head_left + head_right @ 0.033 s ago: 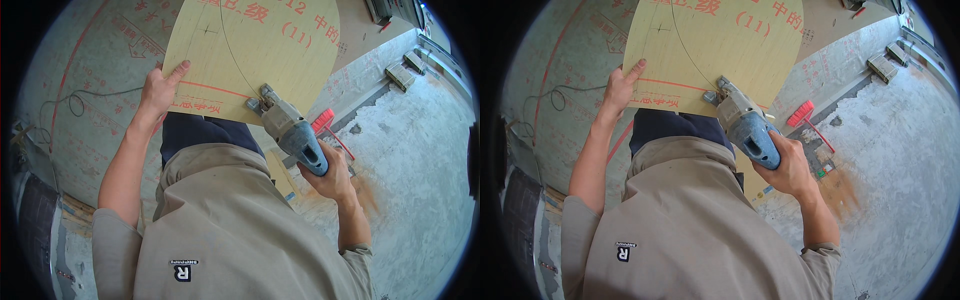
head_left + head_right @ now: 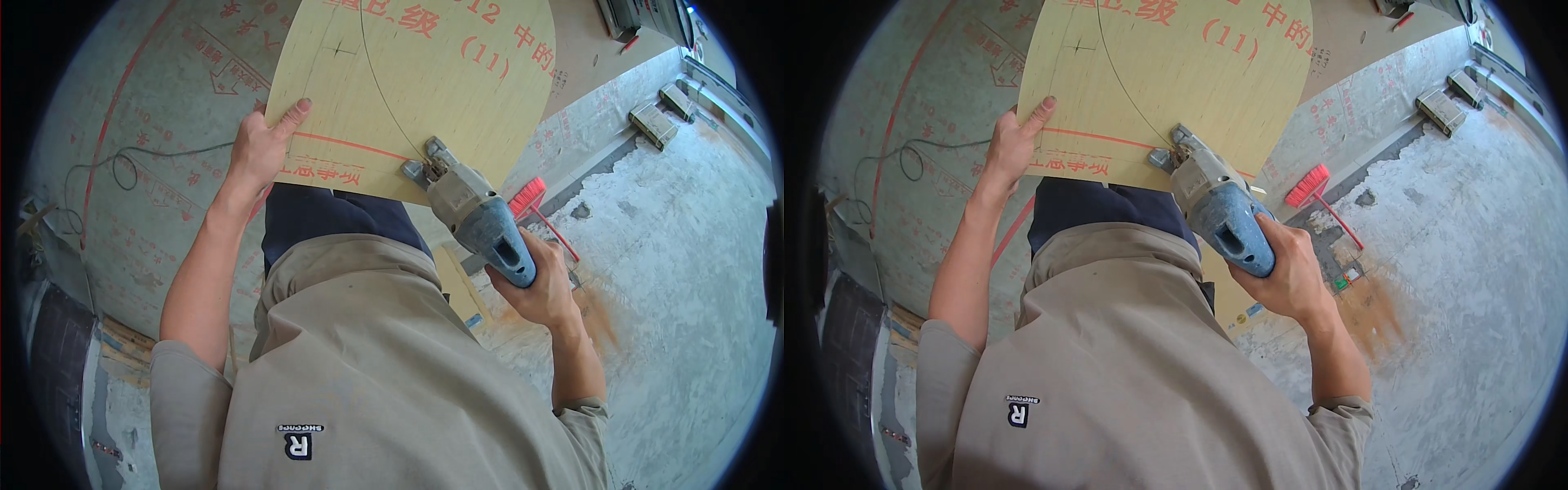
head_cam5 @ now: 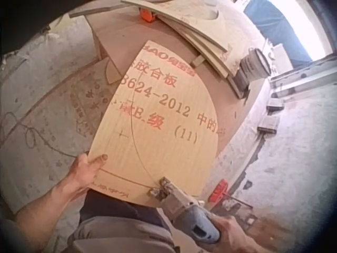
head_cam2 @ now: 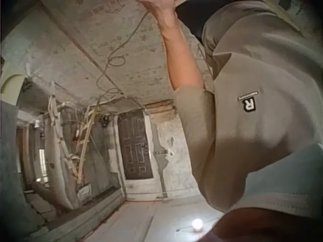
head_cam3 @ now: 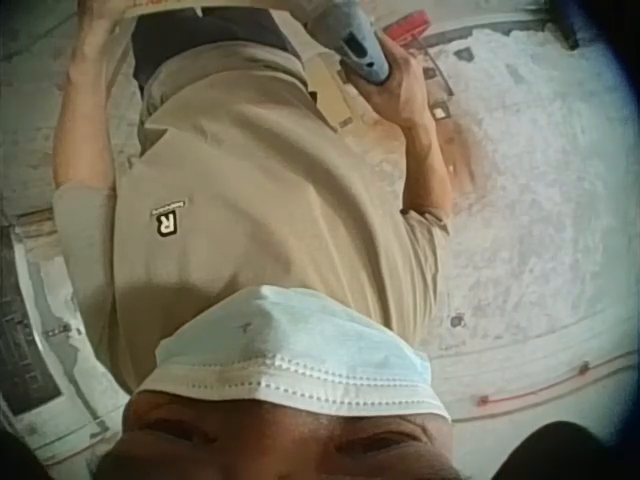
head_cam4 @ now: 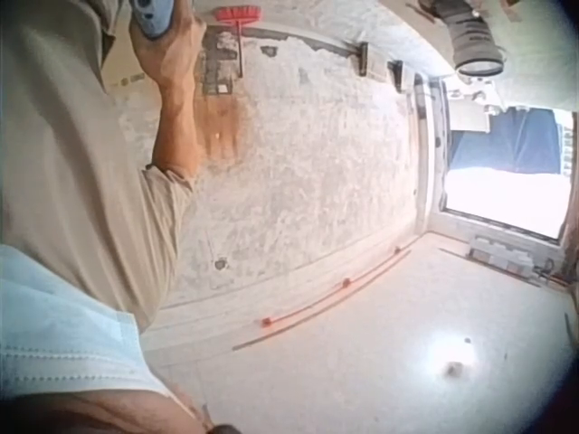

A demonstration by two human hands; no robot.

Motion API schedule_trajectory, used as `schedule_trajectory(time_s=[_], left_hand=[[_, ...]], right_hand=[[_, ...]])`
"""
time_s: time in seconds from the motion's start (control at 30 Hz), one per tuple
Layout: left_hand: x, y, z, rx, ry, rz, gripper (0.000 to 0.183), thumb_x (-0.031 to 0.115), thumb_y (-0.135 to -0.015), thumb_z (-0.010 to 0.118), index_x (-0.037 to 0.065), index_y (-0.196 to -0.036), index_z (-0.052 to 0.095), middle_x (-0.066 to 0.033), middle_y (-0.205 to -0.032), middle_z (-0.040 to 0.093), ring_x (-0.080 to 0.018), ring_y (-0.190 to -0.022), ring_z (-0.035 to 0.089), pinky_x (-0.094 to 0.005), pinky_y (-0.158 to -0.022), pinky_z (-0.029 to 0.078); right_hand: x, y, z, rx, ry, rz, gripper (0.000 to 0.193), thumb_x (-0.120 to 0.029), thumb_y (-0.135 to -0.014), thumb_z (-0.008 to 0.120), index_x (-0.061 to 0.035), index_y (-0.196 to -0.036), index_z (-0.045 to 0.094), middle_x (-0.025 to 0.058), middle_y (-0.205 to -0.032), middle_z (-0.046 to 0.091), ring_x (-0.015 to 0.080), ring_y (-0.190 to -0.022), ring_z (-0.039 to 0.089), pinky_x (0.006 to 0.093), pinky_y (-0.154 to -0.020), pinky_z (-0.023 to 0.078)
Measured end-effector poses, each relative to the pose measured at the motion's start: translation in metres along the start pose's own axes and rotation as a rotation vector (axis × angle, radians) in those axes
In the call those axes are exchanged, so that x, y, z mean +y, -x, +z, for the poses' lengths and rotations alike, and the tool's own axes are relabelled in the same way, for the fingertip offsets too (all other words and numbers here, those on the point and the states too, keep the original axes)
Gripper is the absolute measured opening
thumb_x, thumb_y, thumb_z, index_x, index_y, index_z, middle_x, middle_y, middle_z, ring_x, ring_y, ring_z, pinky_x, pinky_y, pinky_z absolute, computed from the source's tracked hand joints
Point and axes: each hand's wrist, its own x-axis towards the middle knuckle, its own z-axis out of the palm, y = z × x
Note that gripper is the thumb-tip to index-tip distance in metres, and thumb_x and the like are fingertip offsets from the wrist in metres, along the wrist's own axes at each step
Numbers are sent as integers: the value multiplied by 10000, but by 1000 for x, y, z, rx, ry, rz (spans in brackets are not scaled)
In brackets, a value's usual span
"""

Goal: Cutting a curved shape out of a plywood sheet using a jigsaw.

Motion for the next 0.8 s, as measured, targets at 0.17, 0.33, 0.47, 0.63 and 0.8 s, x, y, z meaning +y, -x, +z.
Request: schedule_trajectory(time_s=[0.17,0.33,0.47,0.63,0.8], left_hand=[[7,5,0,-48,-16,-55,720,558,-1014,702,-71,-1358,641,-158,-1228,740,-194,-1108,692,-345,-975,537],[8,5,1,-36,-8,-64,720,559,-1013,703,-68,-1360,640,-155,-1229,739,-193,-1113,690,-344,-977,536],[4,4,1,-24,-17,-51,717,554,-1013,705,-67,-1364,638,-155,-1236,737,-195,-1113,691,-342,-976,537],[-2,1,-2,-39,-29,-39,712,548,-1014,707,-66,-1368,638,-155,-1238,736,-199,-1118,689,-344,-980,536],[-7,-1,1,26,-45,-2,711,592,-974,737,-56,-1264,713,-158,-1136,775,-212,-1056,704,-351,-946,528]], right_hand=[[-5,-1,2,21,-23,2,244,-70,-780,786,-10,-994,686,143,-756,668,315,-654,670,361,-699,540],[-8,-1,2,26,-21,3,240,-69,-781,783,-8,-993,687,141,-748,663,306,-650,666,361,-701,540],[-9,-2,3,19,-24,10,239,-71,-782,782,-6,-991,685,138,-753,666,297,-653,669,357,-710,542],[-9,-2,3,17,-32,21,238,-72,-782,783,-6,-988,683,138,-759,670,293,-655,670,354,-717,545],[-10,-2,3,14,-30,28,234,-77,-784,786,-9,-978,675,142,-762,665,317,-659,664,358,-718,544]])
